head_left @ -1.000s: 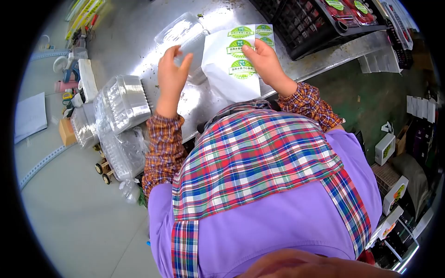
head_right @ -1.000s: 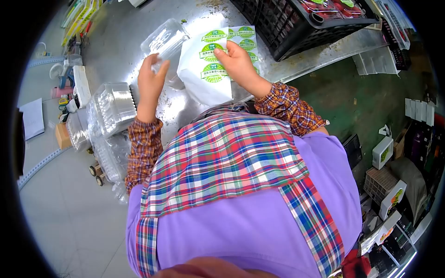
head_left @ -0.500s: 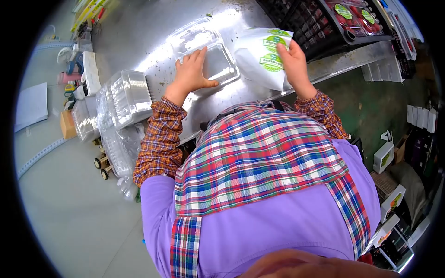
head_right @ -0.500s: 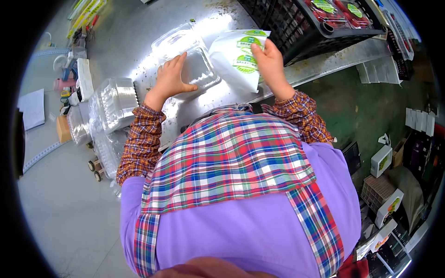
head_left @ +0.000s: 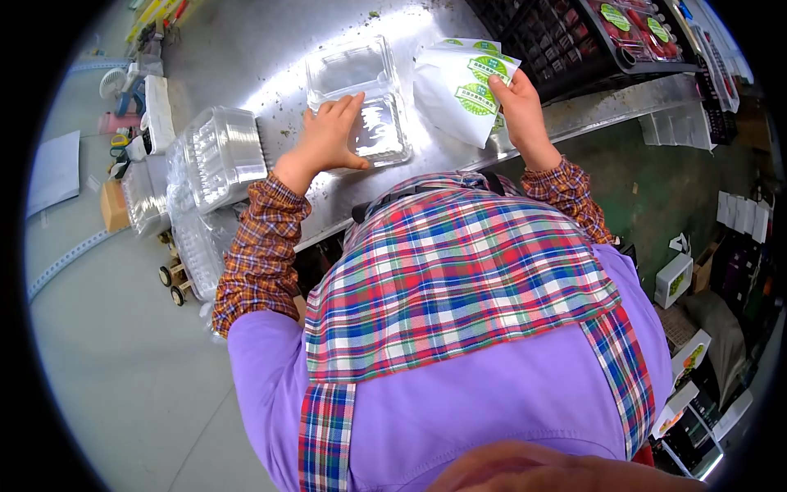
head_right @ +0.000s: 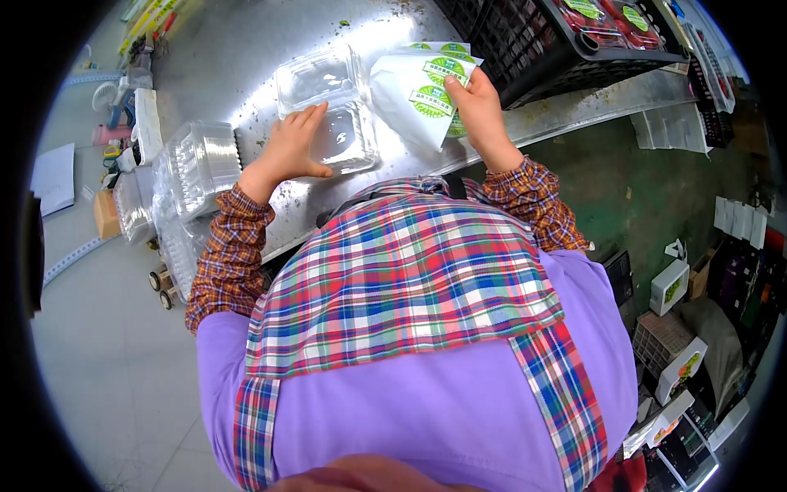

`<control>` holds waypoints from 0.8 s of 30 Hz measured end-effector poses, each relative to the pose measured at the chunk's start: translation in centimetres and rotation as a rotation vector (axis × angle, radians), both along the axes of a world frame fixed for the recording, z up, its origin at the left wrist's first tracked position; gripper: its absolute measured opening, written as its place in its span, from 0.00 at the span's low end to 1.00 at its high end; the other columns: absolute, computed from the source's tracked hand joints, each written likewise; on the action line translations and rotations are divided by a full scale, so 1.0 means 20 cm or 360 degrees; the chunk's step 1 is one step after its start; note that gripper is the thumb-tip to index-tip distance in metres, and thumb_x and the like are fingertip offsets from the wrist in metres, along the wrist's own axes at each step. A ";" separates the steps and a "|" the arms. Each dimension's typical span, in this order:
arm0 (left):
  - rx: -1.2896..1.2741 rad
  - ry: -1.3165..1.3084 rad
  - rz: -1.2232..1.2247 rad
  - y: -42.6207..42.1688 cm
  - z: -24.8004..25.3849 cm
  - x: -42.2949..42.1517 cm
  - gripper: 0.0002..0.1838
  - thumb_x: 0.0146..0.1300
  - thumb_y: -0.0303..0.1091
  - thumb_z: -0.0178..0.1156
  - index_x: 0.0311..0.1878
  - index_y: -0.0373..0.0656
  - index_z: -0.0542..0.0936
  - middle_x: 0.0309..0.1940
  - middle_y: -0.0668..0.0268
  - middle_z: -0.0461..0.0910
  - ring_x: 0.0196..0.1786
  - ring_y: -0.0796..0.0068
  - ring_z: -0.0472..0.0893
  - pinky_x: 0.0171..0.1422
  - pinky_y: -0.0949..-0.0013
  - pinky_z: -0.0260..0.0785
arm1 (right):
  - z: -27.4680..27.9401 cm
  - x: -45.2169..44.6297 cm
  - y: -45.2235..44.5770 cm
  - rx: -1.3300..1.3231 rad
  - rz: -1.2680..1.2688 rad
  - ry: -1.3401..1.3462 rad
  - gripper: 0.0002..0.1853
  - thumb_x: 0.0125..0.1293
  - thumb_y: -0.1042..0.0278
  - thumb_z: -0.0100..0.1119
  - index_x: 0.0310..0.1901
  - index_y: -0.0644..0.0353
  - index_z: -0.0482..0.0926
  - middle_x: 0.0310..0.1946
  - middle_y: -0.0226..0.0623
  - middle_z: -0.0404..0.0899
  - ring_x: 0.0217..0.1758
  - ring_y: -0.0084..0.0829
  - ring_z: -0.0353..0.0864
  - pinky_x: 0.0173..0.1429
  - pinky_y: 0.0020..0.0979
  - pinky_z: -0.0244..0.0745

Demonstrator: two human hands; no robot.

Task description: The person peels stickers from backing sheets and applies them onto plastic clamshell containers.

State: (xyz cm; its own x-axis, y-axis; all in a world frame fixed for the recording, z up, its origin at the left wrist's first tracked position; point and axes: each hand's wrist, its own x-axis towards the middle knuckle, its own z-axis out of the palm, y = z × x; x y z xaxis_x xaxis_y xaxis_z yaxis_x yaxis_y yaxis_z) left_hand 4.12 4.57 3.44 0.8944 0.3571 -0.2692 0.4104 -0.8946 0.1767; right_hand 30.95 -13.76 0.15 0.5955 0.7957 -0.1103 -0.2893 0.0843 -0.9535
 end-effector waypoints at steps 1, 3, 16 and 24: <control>0.0004 -0.0012 0.0010 0.00 0.00 0.00 0.64 0.33 0.56 0.77 0.74 0.44 0.55 0.69 0.50 0.63 0.69 0.47 0.64 0.69 0.40 0.55 | 0.00 0.00 0.00 0.0001 -0.0006 0.0008 0.16 0.72 0.73 0.52 0.58 0.68 0.69 0.50 0.37 0.80 0.49 0.23 0.81 0.52 0.24 0.77; 0.0008 -0.0032 0.0021 -0.02 0.01 0.02 0.64 0.33 0.57 0.77 0.74 0.44 0.55 0.69 0.50 0.63 0.68 0.47 0.64 0.68 0.41 0.57 | 0.00 0.00 -0.01 0.0004 -0.0022 0.0040 0.16 0.72 0.72 0.53 0.58 0.68 0.70 0.50 0.37 0.80 0.48 0.24 0.81 0.52 0.25 0.77; -0.2321 -0.1057 0.1227 -0.39 0.11 0.20 0.32 0.68 0.42 0.60 0.67 0.32 0.61 0.54 0.57 0.77 0.54 0.65 0.78 0.55 0.65 0.74 | 0.14 -0.25 0.07 0.0402 -0.0172 0.1161 0.20 0.73 0.70 0.50 0.64 0.61 0.65 0.62 0.39 0.70 0.65 0.33 0.69 0.67 0.35 0.68; -0.2537 -0.1631 0.1168 -0.22 0.13 0.27 0.28 0.64 0.27 0.62 0.64 0.31 0.63 0.54 0.54 0.77 0.54 0.63 0.80 0.59 0.57 0.76 | 0.27 -0.30 -0.14 -0.0147 0.0887 0.1201 0.18 0.68 0.71 0.58 0.58 0.63 0.72 0.56 0.40 0.76 0.59 0.30 0.76 0.64 0.35 0.72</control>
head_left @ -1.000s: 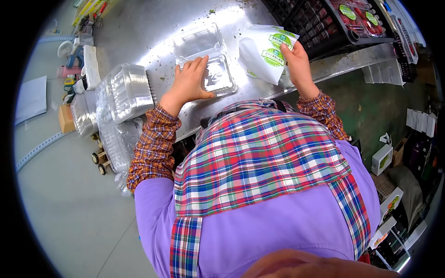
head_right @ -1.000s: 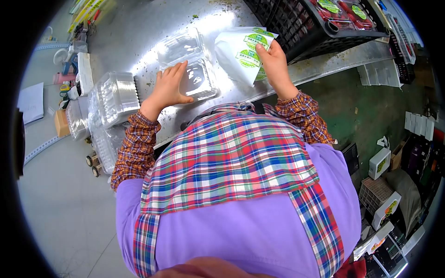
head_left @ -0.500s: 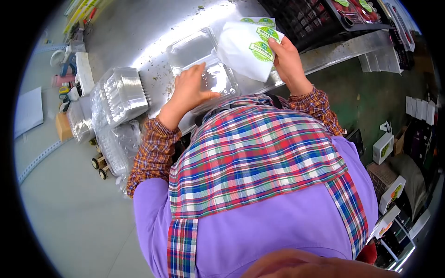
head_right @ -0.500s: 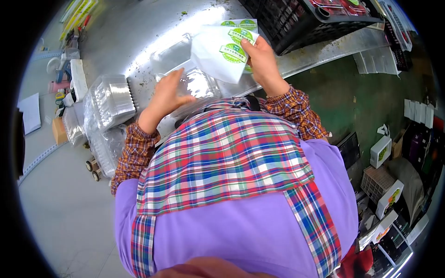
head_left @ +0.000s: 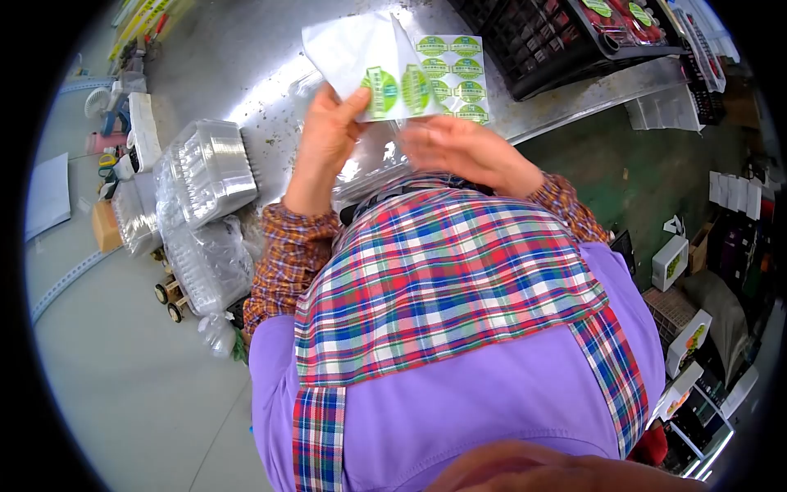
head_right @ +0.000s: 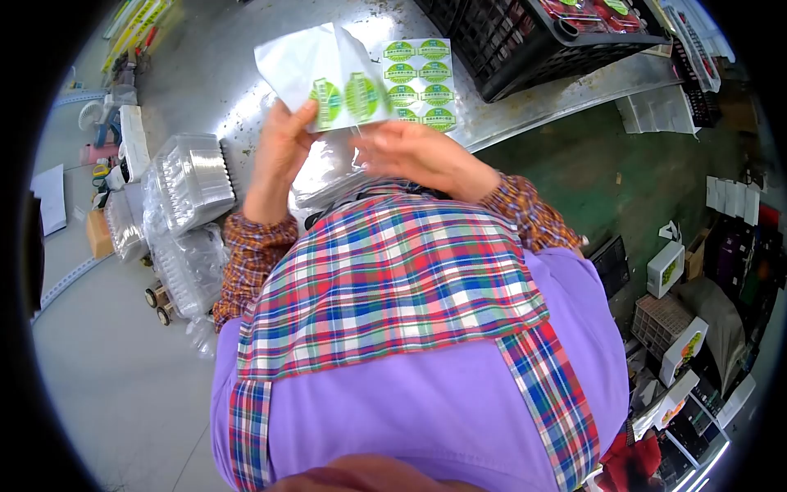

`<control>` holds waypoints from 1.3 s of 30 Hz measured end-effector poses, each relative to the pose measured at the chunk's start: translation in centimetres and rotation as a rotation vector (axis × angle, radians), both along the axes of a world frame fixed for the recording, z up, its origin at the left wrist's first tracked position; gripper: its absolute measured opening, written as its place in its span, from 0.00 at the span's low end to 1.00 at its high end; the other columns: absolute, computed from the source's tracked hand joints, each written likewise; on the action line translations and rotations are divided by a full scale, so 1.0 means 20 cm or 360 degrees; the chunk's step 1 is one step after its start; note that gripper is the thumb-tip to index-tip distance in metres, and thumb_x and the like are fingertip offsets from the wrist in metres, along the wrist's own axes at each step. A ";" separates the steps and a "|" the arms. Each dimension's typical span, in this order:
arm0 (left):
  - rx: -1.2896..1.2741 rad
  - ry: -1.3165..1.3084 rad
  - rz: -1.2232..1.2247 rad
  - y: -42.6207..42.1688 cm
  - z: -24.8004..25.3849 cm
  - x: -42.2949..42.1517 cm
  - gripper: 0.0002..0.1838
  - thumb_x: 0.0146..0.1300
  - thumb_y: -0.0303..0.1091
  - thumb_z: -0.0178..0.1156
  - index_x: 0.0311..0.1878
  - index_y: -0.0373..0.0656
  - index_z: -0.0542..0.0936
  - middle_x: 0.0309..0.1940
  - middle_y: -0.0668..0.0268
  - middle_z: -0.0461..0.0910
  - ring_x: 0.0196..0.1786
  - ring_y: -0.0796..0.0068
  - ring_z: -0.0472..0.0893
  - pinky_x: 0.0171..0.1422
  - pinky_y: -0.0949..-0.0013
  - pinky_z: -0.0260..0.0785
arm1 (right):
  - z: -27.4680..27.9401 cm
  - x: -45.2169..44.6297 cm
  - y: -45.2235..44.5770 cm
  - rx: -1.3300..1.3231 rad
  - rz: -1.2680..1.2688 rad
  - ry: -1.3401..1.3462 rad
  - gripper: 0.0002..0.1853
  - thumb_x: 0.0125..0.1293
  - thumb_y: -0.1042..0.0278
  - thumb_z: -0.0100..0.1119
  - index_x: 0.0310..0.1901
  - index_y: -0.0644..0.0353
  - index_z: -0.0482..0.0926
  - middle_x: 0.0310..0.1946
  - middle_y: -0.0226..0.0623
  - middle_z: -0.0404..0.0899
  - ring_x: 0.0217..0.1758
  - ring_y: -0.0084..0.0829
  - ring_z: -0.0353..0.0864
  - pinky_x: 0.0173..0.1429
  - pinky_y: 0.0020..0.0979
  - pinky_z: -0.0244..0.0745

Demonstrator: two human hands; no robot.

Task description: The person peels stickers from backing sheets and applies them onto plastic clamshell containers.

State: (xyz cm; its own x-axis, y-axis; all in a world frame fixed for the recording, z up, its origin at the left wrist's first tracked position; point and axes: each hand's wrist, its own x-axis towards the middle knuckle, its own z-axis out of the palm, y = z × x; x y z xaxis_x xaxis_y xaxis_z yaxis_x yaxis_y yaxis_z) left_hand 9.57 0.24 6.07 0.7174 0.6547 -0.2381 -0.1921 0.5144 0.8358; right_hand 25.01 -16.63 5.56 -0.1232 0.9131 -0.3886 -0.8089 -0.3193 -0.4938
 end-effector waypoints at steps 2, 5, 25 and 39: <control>0.0343 0.0124 -0.0195 0.09 0.12 -0.06 0.31 0.64 0.26 0.62 0.67 0.32 0.61 0.50 0.54 0.80 0.51 0.67 0.82 0.56 0.65 0.76 | 0.09 0.11 -0.11 0.0061 0.0336 -0.1085 0.15 0.66 0.69 0.62 0.52 0.63 0.77 0.50 0.38 0.80 0.53 0.27 0.79 0.59 0.33 0.75; 0.0676 0.0259 -0.0699 0.15 0.27 -0.09 0.34 0.62 0.27 0.64 0.70 0.38 0.62 0.45 0.55 0.82 0.49 0.70 0.81 0.53 0.69 0.75 | 0.13 0.21 -0.13 0.0187 -0.0327 -0.2042 0.15 0.60 0.68 0.67 0.47 0.63 0.81 0.44 0.35 0.83 0.49 0.24 0.81 0.54 0.29 0.75; 0.2721 0.0495 -0.0207 -0.11 0.23 -0.11 0.19 0.47 0.30 0.70 0.46 0.46 0.84 0.45 0.68 0.79 0.48 0.62 0.72 0.55 0.62 0.64 | 0.09 -0.05 0.01 -0.0054 -0.0273 -0.0583 0.22 0.67 0.63 0.60 0.60 0.63 0.72 0.52 0.36 0.78 0.54 0.27 0.78 0.58 0.29 0.73; 0.2287 0.0401 -0.0376 -0.12 0.18 -0.09 0.15 0.47 0.27 0.71 0.41 0.44 0.82 0.43 0.65 0.78 0.50 0.59 0.73 0.54 0.61 0.67 | 0.12 -0.03 -0.01 0.0043 -0.0238 -0.0860 0.20 0.69 0.63 0.58 0.57 0.66 0.74 0.50 0.38 0.80 0.51 0.27 0.80 0.55 0.28 0.75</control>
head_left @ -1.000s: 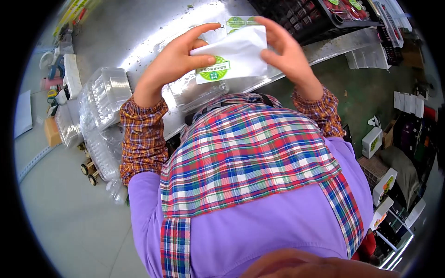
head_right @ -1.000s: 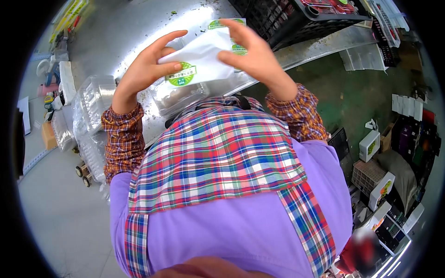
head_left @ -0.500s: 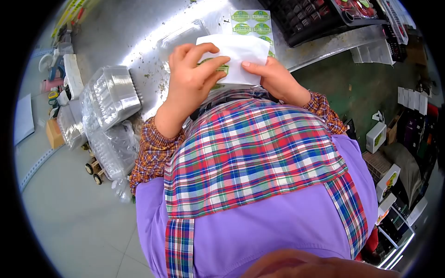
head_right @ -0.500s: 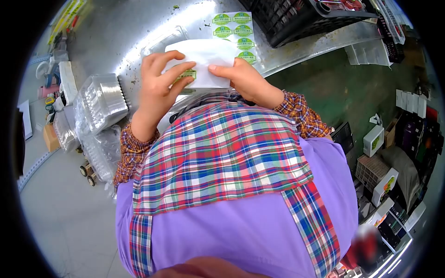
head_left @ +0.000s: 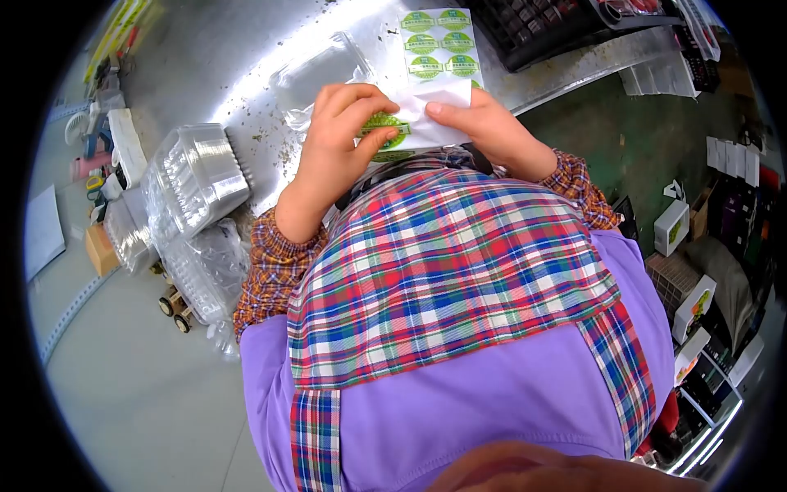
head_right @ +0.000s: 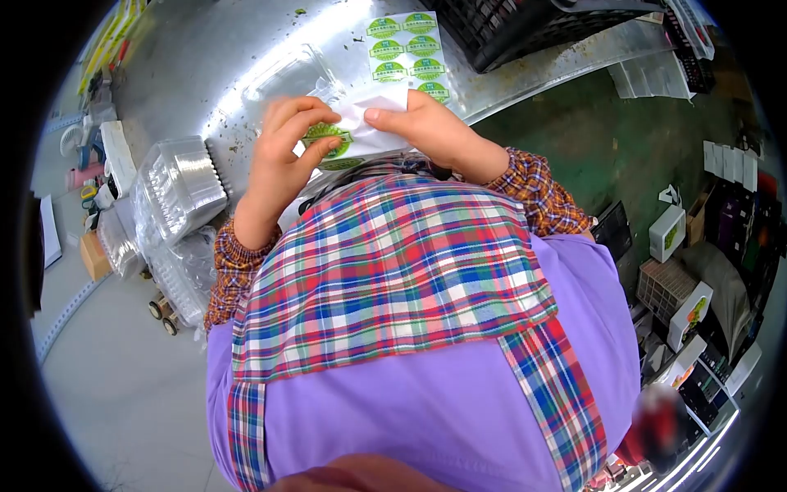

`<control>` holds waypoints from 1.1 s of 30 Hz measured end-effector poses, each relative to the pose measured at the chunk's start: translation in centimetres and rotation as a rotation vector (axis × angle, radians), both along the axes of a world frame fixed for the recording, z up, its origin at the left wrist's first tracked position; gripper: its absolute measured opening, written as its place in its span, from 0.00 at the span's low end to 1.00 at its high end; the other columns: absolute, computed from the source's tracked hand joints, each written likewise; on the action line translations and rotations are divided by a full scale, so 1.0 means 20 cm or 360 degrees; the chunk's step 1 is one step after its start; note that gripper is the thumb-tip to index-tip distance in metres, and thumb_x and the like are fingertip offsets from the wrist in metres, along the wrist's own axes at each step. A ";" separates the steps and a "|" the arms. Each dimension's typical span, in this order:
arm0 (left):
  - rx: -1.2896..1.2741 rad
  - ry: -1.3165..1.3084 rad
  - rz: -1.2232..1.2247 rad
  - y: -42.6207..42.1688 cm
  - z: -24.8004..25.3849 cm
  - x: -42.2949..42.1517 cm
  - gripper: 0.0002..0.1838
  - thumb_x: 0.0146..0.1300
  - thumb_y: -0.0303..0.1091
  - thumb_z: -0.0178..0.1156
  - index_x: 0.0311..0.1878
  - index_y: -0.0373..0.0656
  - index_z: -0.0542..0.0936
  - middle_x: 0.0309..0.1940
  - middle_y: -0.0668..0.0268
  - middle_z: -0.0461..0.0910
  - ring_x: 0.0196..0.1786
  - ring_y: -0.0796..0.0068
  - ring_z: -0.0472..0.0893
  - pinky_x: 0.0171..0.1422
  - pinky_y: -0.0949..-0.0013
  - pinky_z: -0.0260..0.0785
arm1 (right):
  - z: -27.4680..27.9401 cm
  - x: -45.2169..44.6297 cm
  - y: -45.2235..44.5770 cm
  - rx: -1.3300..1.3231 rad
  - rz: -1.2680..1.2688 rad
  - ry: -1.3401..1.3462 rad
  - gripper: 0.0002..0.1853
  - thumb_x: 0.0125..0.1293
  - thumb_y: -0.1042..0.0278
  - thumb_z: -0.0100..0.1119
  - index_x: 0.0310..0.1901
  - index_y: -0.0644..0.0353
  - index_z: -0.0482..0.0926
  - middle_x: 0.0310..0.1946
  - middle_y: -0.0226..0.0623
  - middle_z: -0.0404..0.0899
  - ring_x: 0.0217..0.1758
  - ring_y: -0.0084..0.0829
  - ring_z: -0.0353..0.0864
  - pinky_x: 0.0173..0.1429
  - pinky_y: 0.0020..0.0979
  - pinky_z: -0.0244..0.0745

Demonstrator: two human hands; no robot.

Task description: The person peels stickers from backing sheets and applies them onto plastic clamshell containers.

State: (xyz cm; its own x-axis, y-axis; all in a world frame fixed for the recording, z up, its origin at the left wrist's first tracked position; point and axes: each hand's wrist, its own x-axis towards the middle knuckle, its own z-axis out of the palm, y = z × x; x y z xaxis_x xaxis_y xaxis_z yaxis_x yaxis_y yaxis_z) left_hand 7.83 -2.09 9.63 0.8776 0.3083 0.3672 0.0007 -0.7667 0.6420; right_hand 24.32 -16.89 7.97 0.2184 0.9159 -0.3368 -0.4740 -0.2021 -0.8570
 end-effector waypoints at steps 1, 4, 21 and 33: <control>-0.0059 0.0004 0.0004 -0.01 -0.01 0.00 0.14 0.47 0.27 0.71 0.40 0.44 0.82 0.43 0.65 0.78 0.49 0.59 0.74 0.54 0.61 0.68 | -0.01 0.01 -0.01 -0.0010 0.0024 0.0092 0.20 0.69 0.63 0.58 0.58 0.66 0.74 0.50 0.38 0.80 0.50 0.27 0.80 0.55 0.28 0.75; -0.0065 0.0012 -0.0031 -0.03 -0.04 0.00 0.13 0.47 0.25 0.71 0.38 0.42 0.81 0.41 0.63 0.79 0.47 0.60 0.75 0.51 0.62 0.68 | -0.04 0.01 -0.02 -0.0035 0.0071 0.0209 0.21 0.68 0.61 0.59 0.58 0.66 0.74 0.50 0.38 0.80 0.50 0.28 0.80 0.55 0.28 0.75; 0.0198 0.0032 0.0007 -0.07 -0.02 -0.02 0.13 0.41 0.25 0.70 0.32 0.41 0.78 0.35 0.64 0.77 0.45 0.59 0.75 0.50 0.61 0.69 | -0.03 -0.08 -0.03 -0.0247 0.0025 -0.0028 0.17 0.69 0.65 0.56 0.55 0.66 0.76 0.48 0.37 0.80 0.50 0.28 0.79 0.56 0.29 0.73; 0.0296 0.0091 -0.0087 -0.06 -0.02 -0.07 0.14 0.38 0.26 0.71 0.29 0.41 0.76 0.35 0.65 0.78 0.44 0.59 0.75 0.48 0.61 0.69 | -0.03 -0.11 -0.06 -0.0253 0.0195 -0.0284 0.19 0.71 0.59 0.54 0.55 0.65 0.76 0.47 0.38 0.81 0.49 0.29 0.80 0.55 0.31 0.74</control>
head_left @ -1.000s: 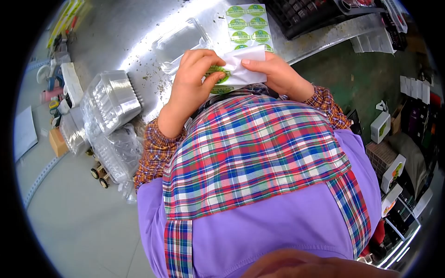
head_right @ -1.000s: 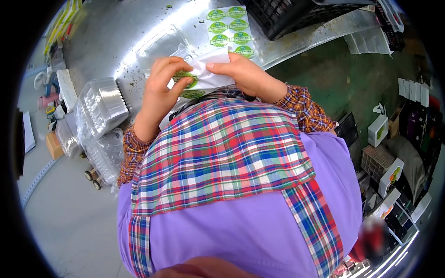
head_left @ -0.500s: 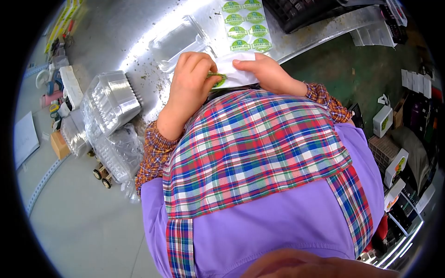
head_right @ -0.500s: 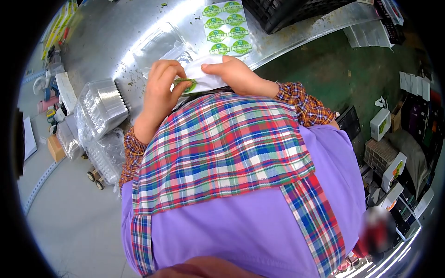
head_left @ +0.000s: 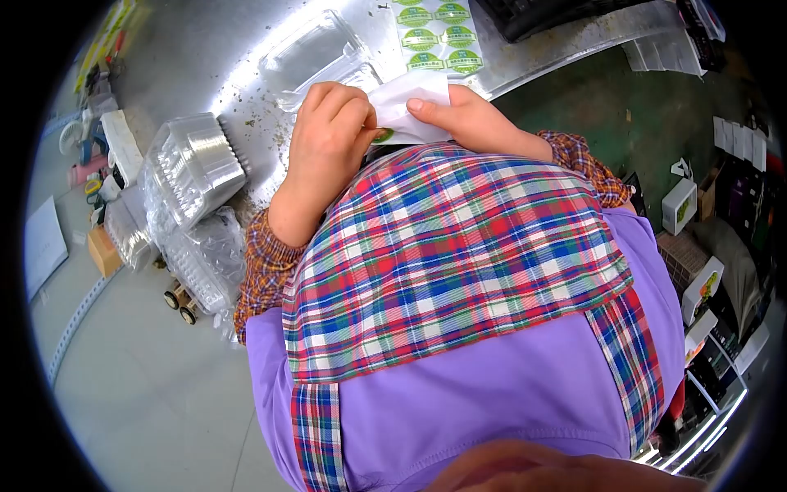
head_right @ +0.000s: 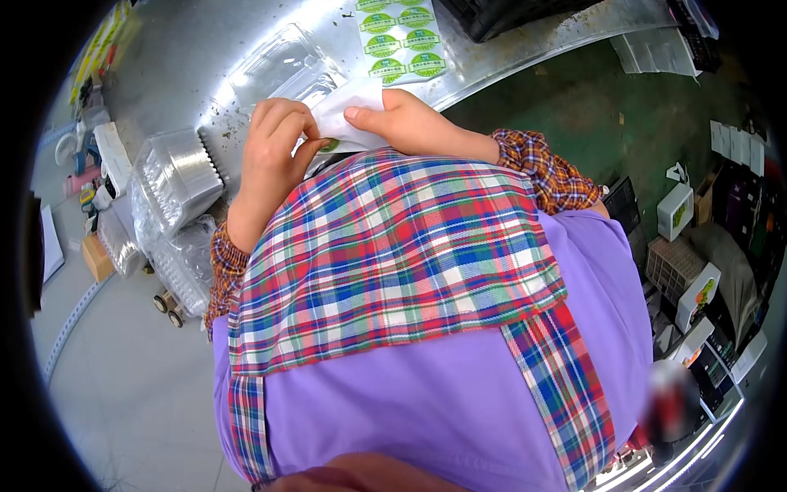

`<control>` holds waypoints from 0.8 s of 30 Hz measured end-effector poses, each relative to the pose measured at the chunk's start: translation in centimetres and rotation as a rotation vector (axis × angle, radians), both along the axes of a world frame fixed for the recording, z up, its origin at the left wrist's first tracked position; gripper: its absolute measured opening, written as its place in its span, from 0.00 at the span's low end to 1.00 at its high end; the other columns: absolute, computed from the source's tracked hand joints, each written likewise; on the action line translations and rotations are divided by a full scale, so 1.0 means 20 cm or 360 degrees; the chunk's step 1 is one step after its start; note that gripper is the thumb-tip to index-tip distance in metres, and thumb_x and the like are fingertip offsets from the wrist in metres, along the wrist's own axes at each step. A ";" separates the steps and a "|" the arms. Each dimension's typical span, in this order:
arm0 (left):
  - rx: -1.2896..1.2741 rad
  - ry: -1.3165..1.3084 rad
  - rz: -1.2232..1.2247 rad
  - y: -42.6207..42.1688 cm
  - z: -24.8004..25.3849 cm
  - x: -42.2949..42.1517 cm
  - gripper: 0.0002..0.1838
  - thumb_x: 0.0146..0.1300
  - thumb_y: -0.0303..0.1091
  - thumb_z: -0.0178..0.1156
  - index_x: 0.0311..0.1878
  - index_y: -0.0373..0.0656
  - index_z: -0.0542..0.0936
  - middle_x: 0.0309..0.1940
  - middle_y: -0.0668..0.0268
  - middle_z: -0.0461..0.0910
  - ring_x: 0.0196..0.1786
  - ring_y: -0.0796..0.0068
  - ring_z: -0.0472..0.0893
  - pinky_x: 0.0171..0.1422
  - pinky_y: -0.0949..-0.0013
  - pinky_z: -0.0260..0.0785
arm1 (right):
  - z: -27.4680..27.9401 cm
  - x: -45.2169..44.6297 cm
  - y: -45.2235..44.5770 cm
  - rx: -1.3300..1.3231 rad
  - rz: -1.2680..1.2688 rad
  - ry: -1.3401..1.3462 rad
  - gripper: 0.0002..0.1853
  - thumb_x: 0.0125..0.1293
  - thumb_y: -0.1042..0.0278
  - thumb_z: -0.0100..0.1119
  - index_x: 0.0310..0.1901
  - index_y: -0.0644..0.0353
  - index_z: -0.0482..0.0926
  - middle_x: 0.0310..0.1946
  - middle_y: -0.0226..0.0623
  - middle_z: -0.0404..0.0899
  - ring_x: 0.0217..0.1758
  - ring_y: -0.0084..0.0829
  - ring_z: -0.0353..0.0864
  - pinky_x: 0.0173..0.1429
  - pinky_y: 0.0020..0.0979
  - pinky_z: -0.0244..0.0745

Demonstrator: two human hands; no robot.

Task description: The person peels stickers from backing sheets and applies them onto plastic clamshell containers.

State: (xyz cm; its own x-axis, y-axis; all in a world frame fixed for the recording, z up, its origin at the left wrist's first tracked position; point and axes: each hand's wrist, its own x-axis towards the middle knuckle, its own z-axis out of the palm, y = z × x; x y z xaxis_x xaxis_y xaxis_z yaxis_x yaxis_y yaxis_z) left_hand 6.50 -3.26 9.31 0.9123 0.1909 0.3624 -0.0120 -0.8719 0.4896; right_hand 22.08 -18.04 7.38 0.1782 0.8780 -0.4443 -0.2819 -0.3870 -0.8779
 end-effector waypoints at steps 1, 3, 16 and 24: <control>0.0004 -0.0002 0.0000 0.00 0.00 0.00 0.14 0.38 0.26 0.71 0.29 0.42 0.76 0.35 0.66 0.77 0.44 0.59 0.75 0.48 0.61 0.68 | 0.00 0.00 0.00 -0.0020 -0.0012 0.0012 0.19 0.71 0.59 0.55 0.55 0.65 0.76 0.47 0.39 0.81 0.48 0.29 0.80 0.54 0.30 0.74; 0.0045 -0.0023 0.0022 -0.01 0.00 0.00 0.13 0.40 0.27 0.70 0.29 0.43 0.76 0.35 0.67 0.77 0.45 0.60 0.75 0.49 0.61 0.67 | 0.02 0.00 0.00 -0.0081 -0.0091 0.0138 0.19 0.70 0.61 0.55 0.55 0.66 0.76 0.47 0.39 0.81 0.48 0.30 0.81 0.54 0.30 0.74; 0.0402 -0.0187 0.0152 -0.07 -0.04 0.00 0.08 0.51 0.32 0.66 0.32 0.46 0.76 0.34 0.71 0.78 0.44 0.67 0.75 0.55 0.58 0.61 | 0.00 -0.01 0.02 -0.0041 -0.0416 0.0483 0.22 0.67 0.64 0.60 0.57 0.70 0.72 0.50 0.39 0.79 0.52 0.29 0.80 0.56 0.31 0.76; 0.0258 -0.0183 0.0191 -0.03 -0.02 0.00 0.10 0.48 0.28 0.68 0.33 0.46 0.77 0.33 0.69 0.78 0.40 0.65 0.76 0.53 0.60 0.62 | 0.14 0.11 -0.06 0.0305 0.0163 0.0645 0.28 0.71 0.53 0.53 0.65 0.64 0.65 0.58 0.36 0.72 0.60 0.28 0.71 0.64 0.29 0.65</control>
